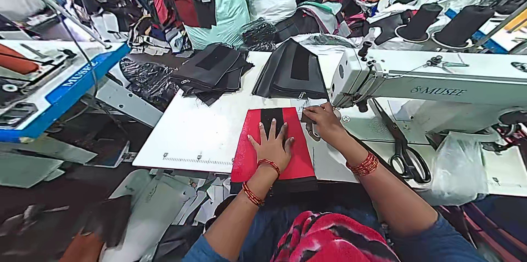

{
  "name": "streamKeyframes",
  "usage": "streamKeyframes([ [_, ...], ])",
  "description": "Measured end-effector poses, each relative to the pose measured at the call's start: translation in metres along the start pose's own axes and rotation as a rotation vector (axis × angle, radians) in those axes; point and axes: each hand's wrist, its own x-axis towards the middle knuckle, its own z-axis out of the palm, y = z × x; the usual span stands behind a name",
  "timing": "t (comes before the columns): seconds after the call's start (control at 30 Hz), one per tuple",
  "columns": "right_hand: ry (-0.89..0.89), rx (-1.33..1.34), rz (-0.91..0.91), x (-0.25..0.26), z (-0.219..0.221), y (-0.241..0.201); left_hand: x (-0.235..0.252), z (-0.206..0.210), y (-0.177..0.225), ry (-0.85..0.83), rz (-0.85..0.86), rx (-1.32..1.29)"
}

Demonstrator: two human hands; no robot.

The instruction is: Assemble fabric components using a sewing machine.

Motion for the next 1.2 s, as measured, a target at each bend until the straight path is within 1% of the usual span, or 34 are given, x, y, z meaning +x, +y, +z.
streamKeyframes([
  [0.1,0.014,-0.02,-0.036,0.02,0.013,-0.004,-0.001,0.0,0.005,0.011,-0.031,0.006],
  [0.23,0.013,-0.042,-0.094,0.03,0.031,-0.004,0.0,-0.001,0.006,0.004,-0.025,0.007],
  [0.37,0.01,-0.042,-0.106,0.006,0.036,-0.009,-0.001,0.005,0.005,0.034,-0.018,-0.001],
  [0.47,-0.06,-0.033,-0.108,-0.012,0.029,-0.014,-0.002,0.005,0.005,0.052,-0.007,0.003],
  [0.53,-0.07,-0.04,-0.149,-0.03,0.029,-0.011,-0.001,0.004,0.005,0.053,-0.006,0.005],
  [0.63,-0.065,-0.082,-0.207,-0.08,0.029,-0.015,-0.001,0.006,0.004,0.067,-0.001,0.005],
  [0.77,0.013,-0.109,-0.235,-0.142,0.022,-0.026,-0.001,0.008,0.003,0.101,0.015,-0.003],
  [0.87,0.071,-0.139,-0.29,-0.168,0.02,-0.024,0.0,0.008,0.004,0.08,0.003,0.0],
  [0.93,0.039,-0.089,-0.299,-0.179,0.009,-0.021,0.0,0.009,0.002,0.084,-0.004,0.006],
  [1.0,-0.065,0.056,-0.228,-0.191,-0.015,-0.015,-0.001,0.01,-0.004,0.125,0.033,-0.003],
  [1.07,-0.212,0.243,-0.063,-0.21,-0.056,0.0,0.0,0.013,-0.015,0.213,0.194,-0.024],
  [1.13,-0.296,0.304,0.156,-0.236,-0.103,0.025,0.008,0.011,-0.039,0.243,0.423,-0.047],
  [1.2,-0.383,0.23,0.494,-0.268,-0.154,0.051,0.021,0.002,-0.074,0.179,0.623,-0.047],
])
